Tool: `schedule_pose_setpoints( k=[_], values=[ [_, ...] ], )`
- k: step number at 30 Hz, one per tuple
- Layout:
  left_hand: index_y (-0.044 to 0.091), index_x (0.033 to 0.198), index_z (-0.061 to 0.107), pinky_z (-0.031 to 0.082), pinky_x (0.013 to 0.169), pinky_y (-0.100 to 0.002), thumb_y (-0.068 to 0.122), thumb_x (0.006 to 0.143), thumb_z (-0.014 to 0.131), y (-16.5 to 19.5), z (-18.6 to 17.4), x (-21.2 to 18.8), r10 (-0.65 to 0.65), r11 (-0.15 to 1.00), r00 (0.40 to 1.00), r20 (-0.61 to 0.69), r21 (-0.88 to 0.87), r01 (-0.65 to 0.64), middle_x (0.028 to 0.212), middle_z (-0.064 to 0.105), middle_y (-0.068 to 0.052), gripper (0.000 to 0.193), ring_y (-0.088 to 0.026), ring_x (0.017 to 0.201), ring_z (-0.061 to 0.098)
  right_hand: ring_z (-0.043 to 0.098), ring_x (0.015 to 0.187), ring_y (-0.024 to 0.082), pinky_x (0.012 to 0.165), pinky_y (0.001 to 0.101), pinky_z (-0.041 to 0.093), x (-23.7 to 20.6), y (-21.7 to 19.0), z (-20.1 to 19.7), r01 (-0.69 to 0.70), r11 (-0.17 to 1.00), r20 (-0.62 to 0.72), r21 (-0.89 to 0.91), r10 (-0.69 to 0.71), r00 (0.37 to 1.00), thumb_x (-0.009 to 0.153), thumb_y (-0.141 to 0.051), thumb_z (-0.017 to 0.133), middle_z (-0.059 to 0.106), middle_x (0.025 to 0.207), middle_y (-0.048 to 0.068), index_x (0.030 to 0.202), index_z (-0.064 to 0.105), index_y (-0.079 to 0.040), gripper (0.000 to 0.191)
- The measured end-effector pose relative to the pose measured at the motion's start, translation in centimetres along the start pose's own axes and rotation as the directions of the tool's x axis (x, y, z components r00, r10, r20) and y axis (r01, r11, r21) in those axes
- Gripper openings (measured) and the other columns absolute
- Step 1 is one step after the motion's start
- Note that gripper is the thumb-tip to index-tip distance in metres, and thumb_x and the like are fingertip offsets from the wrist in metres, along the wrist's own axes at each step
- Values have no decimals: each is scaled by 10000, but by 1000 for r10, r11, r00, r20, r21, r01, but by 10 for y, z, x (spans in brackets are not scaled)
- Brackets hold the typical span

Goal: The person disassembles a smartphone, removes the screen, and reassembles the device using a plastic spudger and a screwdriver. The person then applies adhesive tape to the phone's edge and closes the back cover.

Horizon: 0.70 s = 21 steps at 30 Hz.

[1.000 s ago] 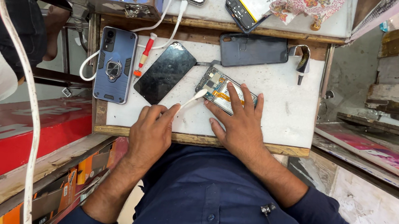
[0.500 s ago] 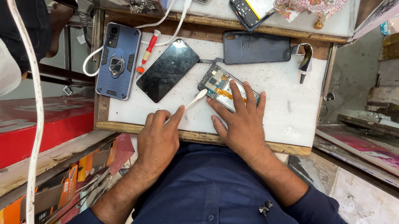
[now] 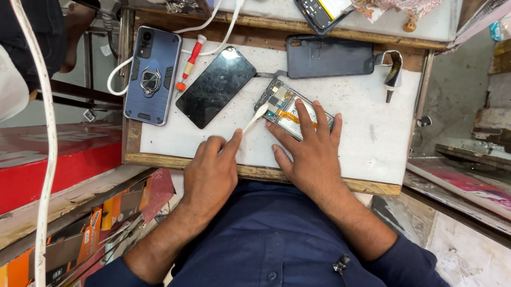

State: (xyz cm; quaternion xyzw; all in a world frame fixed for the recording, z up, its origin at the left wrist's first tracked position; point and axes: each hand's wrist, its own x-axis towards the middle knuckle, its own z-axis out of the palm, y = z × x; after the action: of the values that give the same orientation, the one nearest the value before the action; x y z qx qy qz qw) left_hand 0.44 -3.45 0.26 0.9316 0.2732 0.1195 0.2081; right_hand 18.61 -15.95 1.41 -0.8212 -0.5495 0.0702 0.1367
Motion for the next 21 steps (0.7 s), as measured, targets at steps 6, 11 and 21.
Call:
schedule_pose_setpoints(
  k=[6,11,21],
  values=[
    [79,1339,670,575,706,-381,47,878,702,-1,-1,0,-2,1000,1000,4,21,2,987,587,-103,463,-275,885,630,272,1485,474,1155,770,140,1,-1,0,8,1000,-25,0,-8,1000,923,-396,695,363,1609,202,1363,686,-350,442],
    [78,1330,681,569,702,-387,55,881,707,4,-1,-2,23,999,1000,9,-39,-22,962,588,-98,451,-273,869,642,274,1487,471,1163,760,145,1,-1,-2,-1,1000,-23,14,2,1000,935,-393,698,371,1608,202,1345,694,-341,413],
    [94,1320,690,564,669,-377,47,868,692,5,3,4,53,998,997,-51,-14,-54,942,597,-82,455,-264,834,647,281,1478,473,1160,764,141,0,-2,-1,-1,1000,-33,25,2,999,922,-394,707,373,1607,197,1352,692,-352,432]
  ],
)
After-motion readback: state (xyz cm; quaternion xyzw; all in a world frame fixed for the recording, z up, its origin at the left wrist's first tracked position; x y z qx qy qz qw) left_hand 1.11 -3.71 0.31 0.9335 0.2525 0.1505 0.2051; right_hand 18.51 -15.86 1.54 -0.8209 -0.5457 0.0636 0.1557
